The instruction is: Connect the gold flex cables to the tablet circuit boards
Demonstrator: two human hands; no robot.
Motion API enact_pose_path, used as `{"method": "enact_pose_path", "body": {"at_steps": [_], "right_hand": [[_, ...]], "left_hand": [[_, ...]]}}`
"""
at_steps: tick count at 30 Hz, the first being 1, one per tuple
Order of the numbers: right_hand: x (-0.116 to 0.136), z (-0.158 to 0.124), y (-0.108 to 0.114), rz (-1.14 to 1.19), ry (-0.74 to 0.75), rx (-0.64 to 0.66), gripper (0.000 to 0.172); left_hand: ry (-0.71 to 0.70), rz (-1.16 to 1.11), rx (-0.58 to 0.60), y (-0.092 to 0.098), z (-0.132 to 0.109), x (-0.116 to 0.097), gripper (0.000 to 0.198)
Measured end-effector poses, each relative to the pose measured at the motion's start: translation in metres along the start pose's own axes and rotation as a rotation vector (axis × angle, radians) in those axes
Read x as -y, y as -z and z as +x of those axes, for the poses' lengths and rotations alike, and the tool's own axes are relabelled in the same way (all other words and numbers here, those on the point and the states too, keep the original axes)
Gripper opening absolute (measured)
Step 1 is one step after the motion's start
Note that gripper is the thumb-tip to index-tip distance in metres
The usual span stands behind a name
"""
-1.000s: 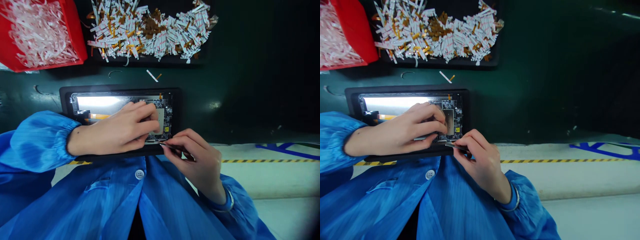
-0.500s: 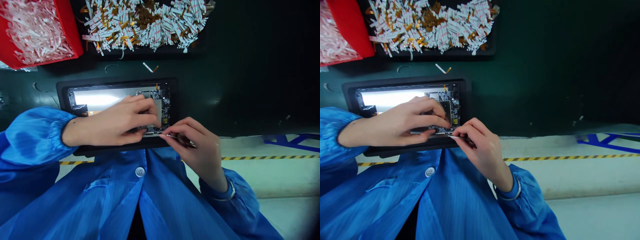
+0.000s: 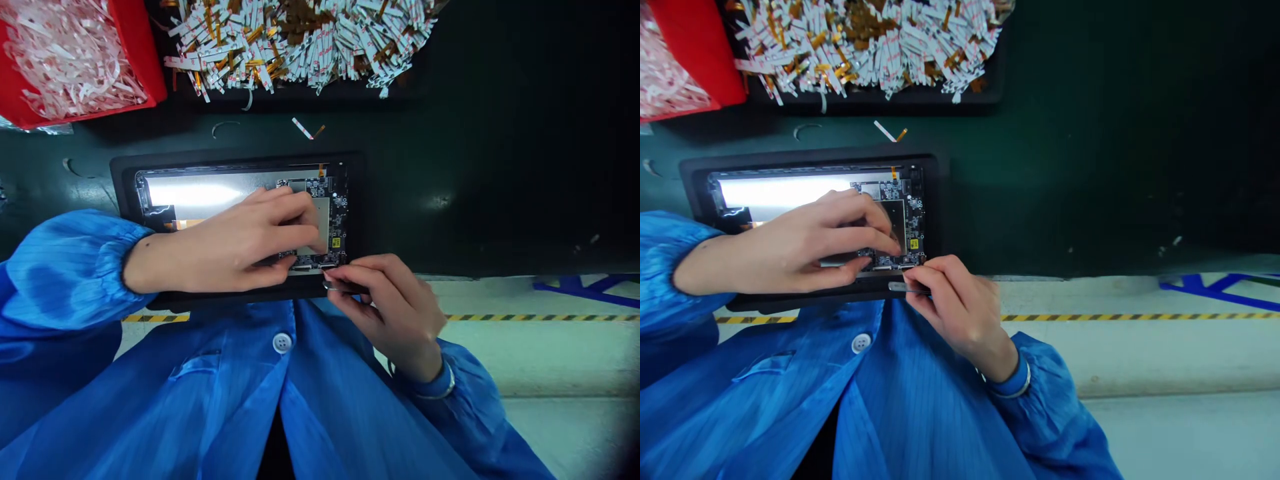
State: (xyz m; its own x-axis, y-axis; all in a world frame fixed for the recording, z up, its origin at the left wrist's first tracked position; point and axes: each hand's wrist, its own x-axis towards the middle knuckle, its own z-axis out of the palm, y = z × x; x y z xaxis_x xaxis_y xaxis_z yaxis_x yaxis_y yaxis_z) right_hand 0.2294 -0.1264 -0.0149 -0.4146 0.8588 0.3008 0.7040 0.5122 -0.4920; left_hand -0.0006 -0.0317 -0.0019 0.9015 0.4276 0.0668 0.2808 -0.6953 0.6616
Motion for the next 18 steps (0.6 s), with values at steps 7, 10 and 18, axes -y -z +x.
{"method": "enact_pose_path", "body": {"at_steps": [7,10,18], "right_hand": [[0.006,0.0017,0.0008,-0.093,0.012,0.01,0.012],[0.0075,0.0013,0.0012,-0.082,-0.014,0.025,0.01],[0.0032,0.001,0.0012,-0.07,0.039,0.024,0.011]], "left_hand": [[-0.019,-0.024,0.009,0.0005,0.0011,0.0003,0.026],[-0.016,-0.017,0.033,0.0005,0.002,0.0007,0.028],[-0.04,-0.019,0.047,0.0003,0.0021,0.0048,0.028]]}}
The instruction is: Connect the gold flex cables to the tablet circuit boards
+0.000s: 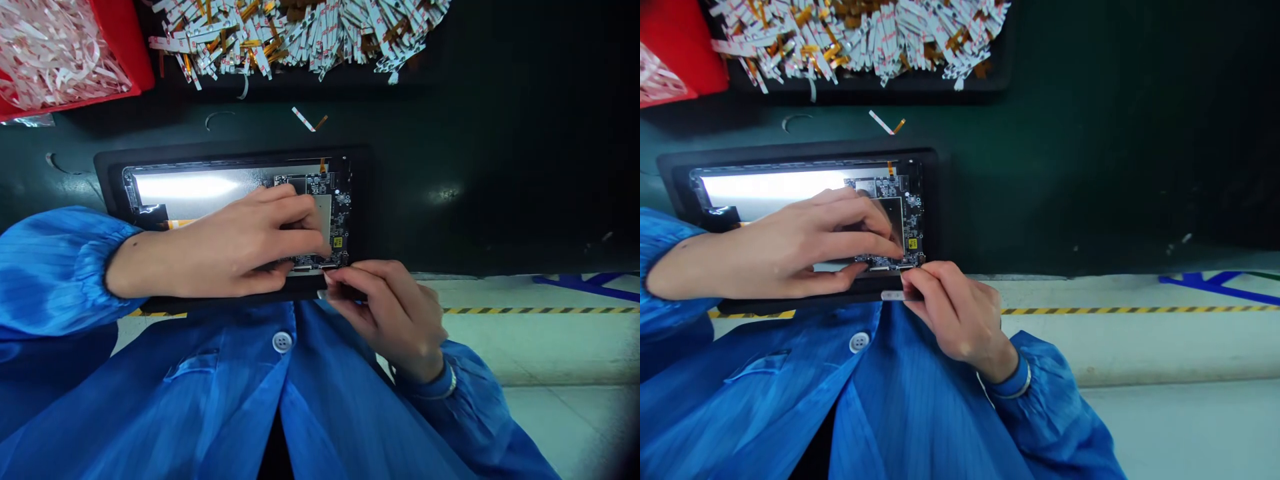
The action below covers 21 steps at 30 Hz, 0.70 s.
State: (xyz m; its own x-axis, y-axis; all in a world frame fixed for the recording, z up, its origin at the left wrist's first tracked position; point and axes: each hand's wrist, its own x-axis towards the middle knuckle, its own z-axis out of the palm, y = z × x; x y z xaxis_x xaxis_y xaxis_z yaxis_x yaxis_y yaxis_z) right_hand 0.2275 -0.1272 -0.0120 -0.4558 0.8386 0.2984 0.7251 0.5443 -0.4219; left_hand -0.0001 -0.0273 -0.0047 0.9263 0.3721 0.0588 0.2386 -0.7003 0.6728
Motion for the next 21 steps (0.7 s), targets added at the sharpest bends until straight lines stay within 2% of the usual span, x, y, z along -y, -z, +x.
{"method": "enact_pose_path", "body": {"at_steps": [3,8,17,21], "right_hand": [[-0.0031,0.0004,0.0017,0.012,0.021,0.022,0.011],[-0.0011,-0.0013,0.0017,0.013,-0.038,0.034,0.011],[0.0028,-0.0012,-0.0004,0.005,-0.078,0.032,0.009],[-0.0008,-0.004,-0.0042,0.002,-0.051,-0.022,0.009]], "left_hand": [[0.019,-0.017,-0.011,-0.0004,-0.0011,0.0003,0.026],[0.045,-0.008,0.005,-0.0005,-0.001,-0.0014,0.027],[-0.006,0.013,0.01,-0.0009,-0.0006,0.0003,0.028],[-0.027,0.025,0.01,-0.0005,0.0,0.0008,0.027]]}}
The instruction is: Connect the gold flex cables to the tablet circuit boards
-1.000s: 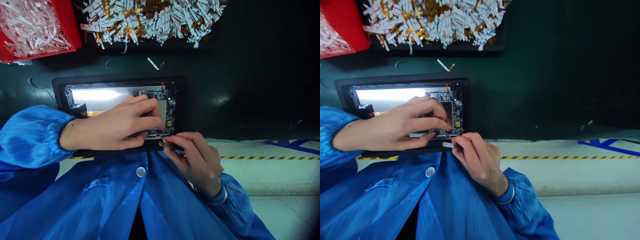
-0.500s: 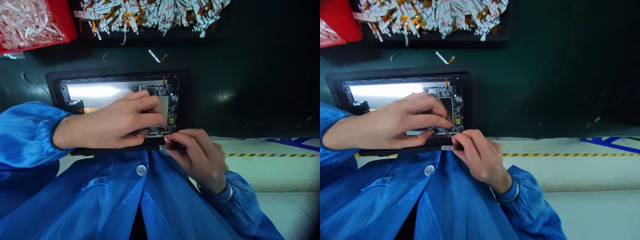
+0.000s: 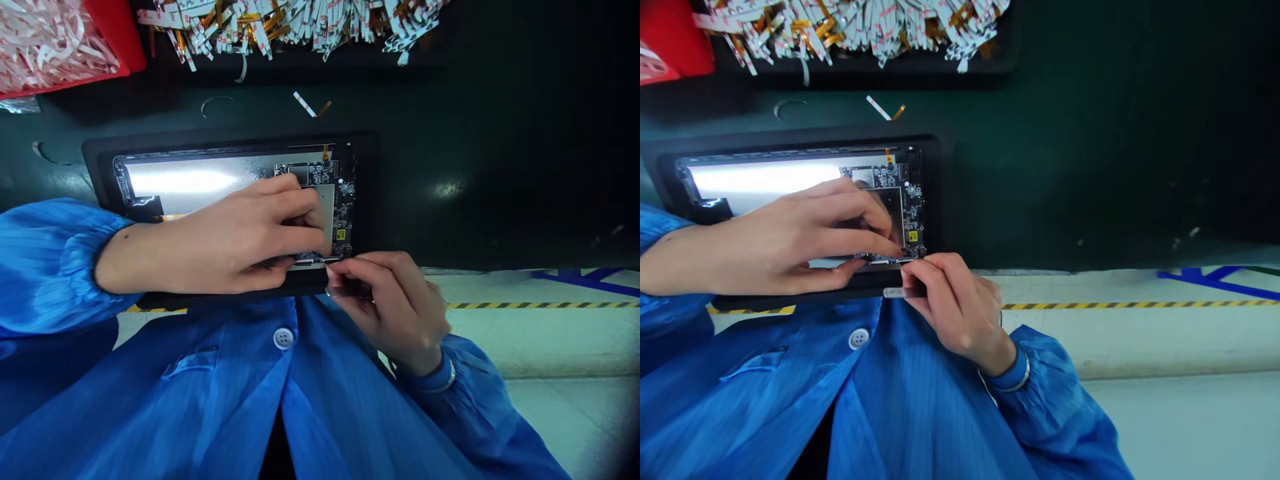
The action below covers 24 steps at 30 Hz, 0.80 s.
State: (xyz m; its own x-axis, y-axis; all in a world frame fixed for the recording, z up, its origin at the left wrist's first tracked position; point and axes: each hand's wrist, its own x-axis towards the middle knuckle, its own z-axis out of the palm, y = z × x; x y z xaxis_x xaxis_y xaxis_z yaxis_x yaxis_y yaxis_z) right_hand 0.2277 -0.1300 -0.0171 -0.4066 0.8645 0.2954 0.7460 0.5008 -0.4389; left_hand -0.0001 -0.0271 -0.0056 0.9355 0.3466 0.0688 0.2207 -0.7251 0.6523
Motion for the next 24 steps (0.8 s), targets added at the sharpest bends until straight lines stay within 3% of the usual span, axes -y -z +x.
{"method": "enact_pose_path", "body": {"at_steps": [5,14,19,24], "right_hand": [[-0.002,0.001,0.0,-0.017,0.042,0.001,0.009],[0.003,0.001,0.0,-0.024,-0.032,0.022,0.009],[0.001,0.004,0.0,-0.016,-0.013,0.025,0.007],[-0.007,0.001,0.0,0.076,0.003,0.012,0.018]], "left_hand": [[0.012,-0.02,-0.019,0.0,0.0,0.0,0.025],[0.037,-0.055,0.015,0.001,0.002,0.0,0.024],[-0.003,-0.043,0.015,0.001,0.001,0.0,0.028],[-0.067,0.019,0.027,-0.001,-0.002,0.002,0.028]]}}
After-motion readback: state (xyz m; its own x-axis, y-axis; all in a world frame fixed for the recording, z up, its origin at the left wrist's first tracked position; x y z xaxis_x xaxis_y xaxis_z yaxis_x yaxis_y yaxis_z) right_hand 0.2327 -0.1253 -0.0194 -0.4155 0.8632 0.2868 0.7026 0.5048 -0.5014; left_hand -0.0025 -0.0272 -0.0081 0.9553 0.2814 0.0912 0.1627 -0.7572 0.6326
